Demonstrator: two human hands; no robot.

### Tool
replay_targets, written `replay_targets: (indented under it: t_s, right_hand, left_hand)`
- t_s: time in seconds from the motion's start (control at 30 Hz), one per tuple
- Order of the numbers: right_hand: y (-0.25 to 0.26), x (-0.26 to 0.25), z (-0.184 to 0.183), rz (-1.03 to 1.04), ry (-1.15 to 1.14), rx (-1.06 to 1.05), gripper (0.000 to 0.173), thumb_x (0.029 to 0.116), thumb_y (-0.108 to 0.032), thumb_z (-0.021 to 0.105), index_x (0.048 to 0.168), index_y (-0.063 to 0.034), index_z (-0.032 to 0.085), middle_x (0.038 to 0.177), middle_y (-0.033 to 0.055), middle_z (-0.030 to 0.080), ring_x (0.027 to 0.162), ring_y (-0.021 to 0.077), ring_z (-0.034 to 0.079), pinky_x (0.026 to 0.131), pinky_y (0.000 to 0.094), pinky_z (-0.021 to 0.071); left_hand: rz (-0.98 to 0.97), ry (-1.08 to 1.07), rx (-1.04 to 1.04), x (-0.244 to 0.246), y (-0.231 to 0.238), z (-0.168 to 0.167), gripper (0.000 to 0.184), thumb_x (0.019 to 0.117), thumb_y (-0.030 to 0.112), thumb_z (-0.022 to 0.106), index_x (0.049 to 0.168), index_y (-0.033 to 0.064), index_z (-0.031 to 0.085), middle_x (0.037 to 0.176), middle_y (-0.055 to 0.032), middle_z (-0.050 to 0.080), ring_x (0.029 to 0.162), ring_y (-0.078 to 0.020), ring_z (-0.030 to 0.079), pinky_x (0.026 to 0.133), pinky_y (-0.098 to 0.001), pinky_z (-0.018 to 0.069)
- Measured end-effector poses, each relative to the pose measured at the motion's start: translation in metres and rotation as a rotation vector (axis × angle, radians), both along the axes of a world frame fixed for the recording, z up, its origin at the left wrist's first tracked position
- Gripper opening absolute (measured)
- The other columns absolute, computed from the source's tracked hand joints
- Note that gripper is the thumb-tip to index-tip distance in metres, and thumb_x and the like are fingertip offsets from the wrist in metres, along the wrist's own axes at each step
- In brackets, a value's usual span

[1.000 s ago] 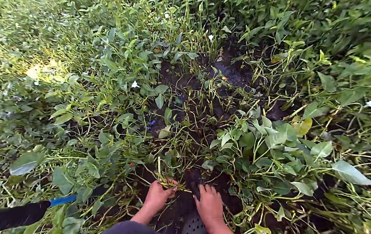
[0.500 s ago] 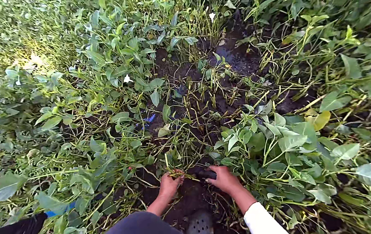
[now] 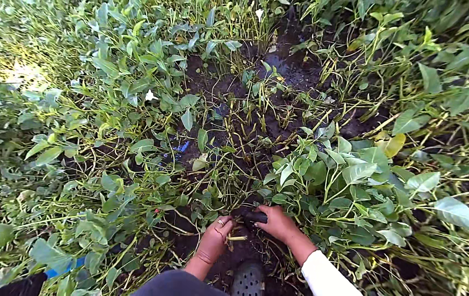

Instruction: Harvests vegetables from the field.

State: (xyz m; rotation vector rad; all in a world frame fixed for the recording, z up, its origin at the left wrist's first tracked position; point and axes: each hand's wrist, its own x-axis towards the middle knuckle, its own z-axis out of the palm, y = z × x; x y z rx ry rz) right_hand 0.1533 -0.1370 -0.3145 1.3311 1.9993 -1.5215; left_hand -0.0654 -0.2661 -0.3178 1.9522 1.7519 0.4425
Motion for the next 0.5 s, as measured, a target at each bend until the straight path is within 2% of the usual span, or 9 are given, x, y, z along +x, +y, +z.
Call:
replay_targets:
  t_s: [0.1, 0.2, 0.37, 0.43, 0.5]
  right_hand:
    - [0.001, -0.001, 0.003, 0.005, -0.008, -0.006, 0.048, 0.0956, -0.036, 0.071, 0.138, -0.0155, 0.062, 0.129, 0.0161, 0.067, 0.123, 0.0335, 0.063, 0.104, 0.0584, 0.0488]
    - [-0.001, -0.001, 0.004, 0.009, -0.018, 0.011, 0.048, 0.0954, -0.037, 0.071, 0.138, -0.0167, 0.062, 0.128, 0.0149, 0.067, 0.122, 0.0322, 0.063, 0.103, 0.0577, 0.0495]
    - [-0.001, -0.002, 0.004, 0.014, -0.033, 0.008, 0.047, 0.0954, -0.037, 0.071, 0.137, -0.0177, 0.062, 0.129, 0.0141, 0.067, 0.123, 0.0325, 0.063, 0.103, 0.0582, 0.0496]
    - [-0.001, -0.002, 0.003, 0.010, -0.033, 0.005, 0.047, 0.0952, -0.036, 0.071, 0.138, -0.0182, 0.062, 0.129, 0.0140, 0.068, 0.123, 0.0324, 0.063, 0.103, 0.0581, 0.0494]
    - [-0.001, -0.002, 0.002, 0.005, -0.029, -0.002, 0.047, 0.0949, -0.036, 0.071, 0.138, -0.0180, 0.062, 0.128, 0.0145, 0.068, 0.122, 0.0326, 0.063, 0.102, 0.0589, 0.0496]
  left_hand:
    - [-0.211, 0.128, 0.041, 0.016, -0.010, -0.006, 0.025, 0.0839, -0.012, 0.065, 0.103, 0.0014, 0.074, 0.112, -0.0166, 0.074, 0.107, -0.0343, 0.072, 0.089, -0.0461, 0.0610]
    - [-0.265, 0.150, 0.052, 0.025, -0.015, -0.016, 0.025, 0.0820, -0.011, 0.068, 0.103, 0.0009, 0.074, 0.110, -0.0175, 0.074, 0.105, -0.0346, 0.073, 0.086, -0.0454, 0.0619]
    - [-0.215, 0.076, -0.053, 0.037, -0.012, -0.009, 0.025, 0.0838, -0.011, 0.065, 0.105, -0.0017, 0.073, 0.111, -0.0198, 0.072, 0.107, -0.0343, 0.072, 0.090, -0.0446, 0.0604]
    - [-0.087, 0.077, -0.088, 0.033, -0.007, -0.009, 0.026, 0.0836, -0.010, 0.066, 0.107, -0.0032, 0.073, 0.113, -0.0231, 0.071, 0.107, -0.0368, 0.071, 0.092, -0.0473, 0.0595]
    - [0.084, 0.097, -0.174, 0.023, 0.004, -0.006, 0.030, 0.0853, -0.008, 0.065, 0.115, -0.0055, 0.071, 0.120, -0.0266, 0.069, 0.109, -0.0395, 0.070, 0.096, -0.0504, 0.0572]
